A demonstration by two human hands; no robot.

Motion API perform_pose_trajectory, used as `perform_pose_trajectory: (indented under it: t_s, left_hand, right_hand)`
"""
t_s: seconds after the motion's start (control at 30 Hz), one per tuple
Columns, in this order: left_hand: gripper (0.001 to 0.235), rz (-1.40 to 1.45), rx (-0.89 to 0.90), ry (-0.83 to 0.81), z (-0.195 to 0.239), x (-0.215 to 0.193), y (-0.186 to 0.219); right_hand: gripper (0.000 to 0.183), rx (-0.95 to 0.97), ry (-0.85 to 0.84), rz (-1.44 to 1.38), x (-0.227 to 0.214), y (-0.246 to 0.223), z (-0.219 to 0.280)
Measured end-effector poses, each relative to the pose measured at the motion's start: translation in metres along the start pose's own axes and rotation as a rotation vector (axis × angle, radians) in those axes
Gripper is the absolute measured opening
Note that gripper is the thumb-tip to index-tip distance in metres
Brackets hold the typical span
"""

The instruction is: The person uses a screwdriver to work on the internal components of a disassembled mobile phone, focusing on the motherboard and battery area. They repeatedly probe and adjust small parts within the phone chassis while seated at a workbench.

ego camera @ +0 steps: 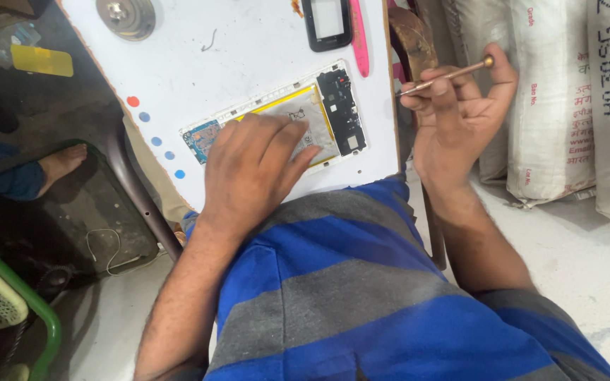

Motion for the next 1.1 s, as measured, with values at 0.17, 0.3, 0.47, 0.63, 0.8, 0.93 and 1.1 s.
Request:
perform_pose_trajectory:
  t_s: [0.17,0.3,0.47,0.63,0.8,0.93,1.1]
  left_hand:
    - [0.021,0.011,-0.033,-0.001,0.007,0.012,-0.014]
    - [0.015,0.02,-0.032,0.006,0.006,0.014,-0.018]
    - [0.013,0.031,-0.042,0.002,0.006,0.013,-0.016]
    - [0.012,0.048,-0.045,0.018,0.003,0.012,-0.016]
    - [0.011,0.054,-0.055,0.007,0.003,0.012,-0.017]
    - [0.011,0.049,-0.048,0.01,0.003,0.013,-0.016]
    - [0.01,0.051,-0.045,0.012,0.003,0.012,-0.016]
  right_hand:
    - [0.069,0.039,-0.002,0.032,-0.005,0.016,0.01]
    - [0.068,0.056,0.036,0.025,-0.006,0.026,0.02]
    - [0.068,0.035,0.028,0.055,-0.003,0.024,0.022]
    - [0.069,0.013,0.015,0.081,0.002,0.02,0.022]
    - [0.069,0.012,0.028,0.096,0.002,0.02,0.022]
    - [0.069,-0.004,0.024,0.101,0.001,0.021,0.02]
    - [0.069,-0.013,0.031,0.114,0.001,0.021,0.02]
Point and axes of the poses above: each hand's wrist, its own z-axis away from the middle knuckle, its own x-axis out of the palm, y = z × x, the point moved 8 cm from there along -z, towards the middle knuckle, and after that the axes turned 7 degrees about -x, right-handed, at the moved point
